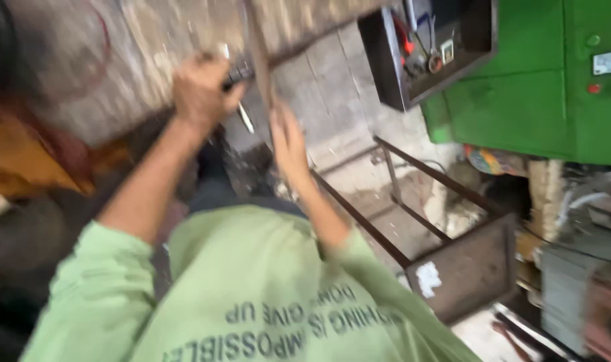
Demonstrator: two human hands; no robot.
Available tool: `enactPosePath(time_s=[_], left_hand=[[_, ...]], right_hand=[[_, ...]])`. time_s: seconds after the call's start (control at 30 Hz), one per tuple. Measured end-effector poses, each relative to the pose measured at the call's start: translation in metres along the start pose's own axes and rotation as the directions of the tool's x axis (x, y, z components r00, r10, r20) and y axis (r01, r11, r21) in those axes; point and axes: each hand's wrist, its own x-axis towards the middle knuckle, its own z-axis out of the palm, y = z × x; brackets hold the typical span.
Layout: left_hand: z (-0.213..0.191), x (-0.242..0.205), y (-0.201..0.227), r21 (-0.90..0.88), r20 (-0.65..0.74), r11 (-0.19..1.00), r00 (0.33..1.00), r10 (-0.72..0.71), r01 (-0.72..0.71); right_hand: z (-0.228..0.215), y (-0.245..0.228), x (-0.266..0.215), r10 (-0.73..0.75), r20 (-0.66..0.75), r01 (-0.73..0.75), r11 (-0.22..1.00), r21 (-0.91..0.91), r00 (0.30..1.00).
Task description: The person uses a knife to scrape and sharpen the edges of a circular metal part with multiple holes, then uses a file to smooth the edges of a long metal strip. The person places the metal parts on the workbench and wipes the surface with a cloth.
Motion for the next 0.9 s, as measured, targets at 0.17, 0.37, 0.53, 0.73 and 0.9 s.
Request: enactPosePath(time_s=[0.17, 0.37, 0.53, 0.73, 0.9], left_hand=[[-0.015, 0.006, 0.008, -0.261, -0.056, 0.943, 0.971, -0.23, 0.208], [-0.003, -0.004, 0.005, 0.005, 0.031, 1.0, 1.0, 0.001, -0.001], [0.002, 0.002, -0.002, 0.003, -0.005, 1.0, 1.0, 0.028, -0.028], [-0.003, 0.008, 0.003, -0.037, -0.009, 0.989, 0.99, -0.143, 0.142], [0.007, -0.014, 0.002, -0.014, -0.003, 0.999, 0.999, -0.033, 0.033]], right_hand=[[0.018, 0.054, 0.116, -0.272, 0.115, 0.271, 0.962, 0.026, 0.955], [-0.057, -0.023, -0.069, -0.046, 0.213, 0.068, 0.993, -0.097, 0.976], [0.003, -0.038, -0.002, -0.133, 0.057, 0.135, 0.99, -0.036, 0.989], [0.006, 0.036, 0.095, -0.258, 0.186, 0.255, 0.966, 0.04, 0.948], [-0.057, -0.002, -0.074, -0.012, 0.195, 0.026, 0.997, -0.067, 0.981]])
